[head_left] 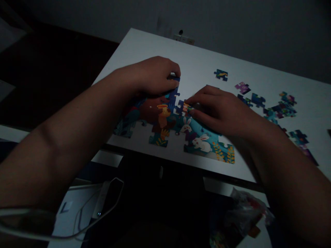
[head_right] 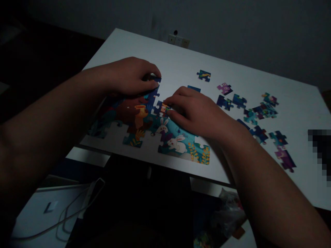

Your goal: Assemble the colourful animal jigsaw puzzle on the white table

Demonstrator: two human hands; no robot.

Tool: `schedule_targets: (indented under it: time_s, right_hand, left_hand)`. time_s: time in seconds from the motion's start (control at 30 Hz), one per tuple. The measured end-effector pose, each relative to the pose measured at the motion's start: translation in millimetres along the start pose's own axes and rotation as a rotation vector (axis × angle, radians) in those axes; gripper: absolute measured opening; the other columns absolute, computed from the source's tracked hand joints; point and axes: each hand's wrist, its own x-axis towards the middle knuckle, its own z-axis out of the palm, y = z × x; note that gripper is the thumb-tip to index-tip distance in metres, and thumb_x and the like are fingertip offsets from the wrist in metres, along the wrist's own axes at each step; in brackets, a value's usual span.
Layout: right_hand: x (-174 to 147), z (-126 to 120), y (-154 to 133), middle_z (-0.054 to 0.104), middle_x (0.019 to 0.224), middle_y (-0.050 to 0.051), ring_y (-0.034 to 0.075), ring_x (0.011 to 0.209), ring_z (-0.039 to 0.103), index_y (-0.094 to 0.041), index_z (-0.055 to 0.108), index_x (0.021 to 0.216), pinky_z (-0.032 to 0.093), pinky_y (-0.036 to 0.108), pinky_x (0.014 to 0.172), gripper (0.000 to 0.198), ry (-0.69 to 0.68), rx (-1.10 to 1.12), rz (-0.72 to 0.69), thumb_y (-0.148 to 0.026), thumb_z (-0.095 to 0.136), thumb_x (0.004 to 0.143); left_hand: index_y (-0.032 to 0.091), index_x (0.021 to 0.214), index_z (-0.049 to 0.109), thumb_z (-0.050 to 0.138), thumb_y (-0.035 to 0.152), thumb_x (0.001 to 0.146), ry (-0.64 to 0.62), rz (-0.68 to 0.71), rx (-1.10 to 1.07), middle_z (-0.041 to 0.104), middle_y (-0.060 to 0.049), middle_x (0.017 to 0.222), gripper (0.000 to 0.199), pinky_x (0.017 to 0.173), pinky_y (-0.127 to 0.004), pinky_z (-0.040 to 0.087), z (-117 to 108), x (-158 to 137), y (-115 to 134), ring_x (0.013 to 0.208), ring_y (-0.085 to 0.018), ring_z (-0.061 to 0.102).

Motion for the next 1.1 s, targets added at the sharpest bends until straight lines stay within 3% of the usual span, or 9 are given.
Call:
schedule_targets:
  time_s: [0.33,0.53,0.87,1.1]
  right_hand:
    - [0.0,-0.2,-0.8,0.083,0.13,0.016,0.039,0.114,0.078,-0.029,0.088,0.143,0.063,0.059,0.104,0.042,-0.002,0.015,0.011,-0.048,0.063,0.115]
    - [-0.5,0.4,0.1,0.083,0.126,0.014,0.039,0.114,0.078,-0.033,0.087,0.146,0.064,0.058,0.102,0.043,0.006,0.004,-0.004,-0.05,0.061,0.116]
    - [0.4,-0.9,-1.2,0.083,0.127,0.015,0.04,0.114,0.078,-0.032,0.088,0.144,0.064,0.06,0.102,0.041,-0.004,0.012,0.008,-0.047,0.066,0.113]
    - [-0.6,-6.6,-6.0,0.081,0.133,0.017,0.042,0.114,0.078,-0.032,0.087,0.148,0.065,0.065,0.102,0.041,-0.05,-0.031,0.022,-0.043,0.067,0.114]
  left_hand:
    - [0.035,0.163,0.077,0.052,0.07,0.1,0.009,0.006,0.032,0.085,0.004,0.159,0.076,0.122,-0.058,0.053,0.5,0.7,1.8,0.134,-0.04,0.073]
    - [0.039,0.166,0.075,0.052,0.075,0.098,-0.013,0.007,-0.009,0.083,0.006,0.161,0.081,0.13,-0.062,0.046,-0.1,0.4,1.9,0.146,-0.043,0.068]
    - [0.041,0.158,0.08,0.05,0.073,0.102,0.013,0.038,0.04,0.084,0.002,0.159,0.071,0.12,-0.065,0.055,0.5,-0.1,1.1,0.139,-0.042,0.07]
    - [0.037,0.159,0.08,0.053,0.066,0.104,-0.016,0.091,0.053,0.086,-0.005,0.152,0.068,0.11,-0.064,0.059,-0.6,-8.0,17.6,0.131,-0.043,0.075]
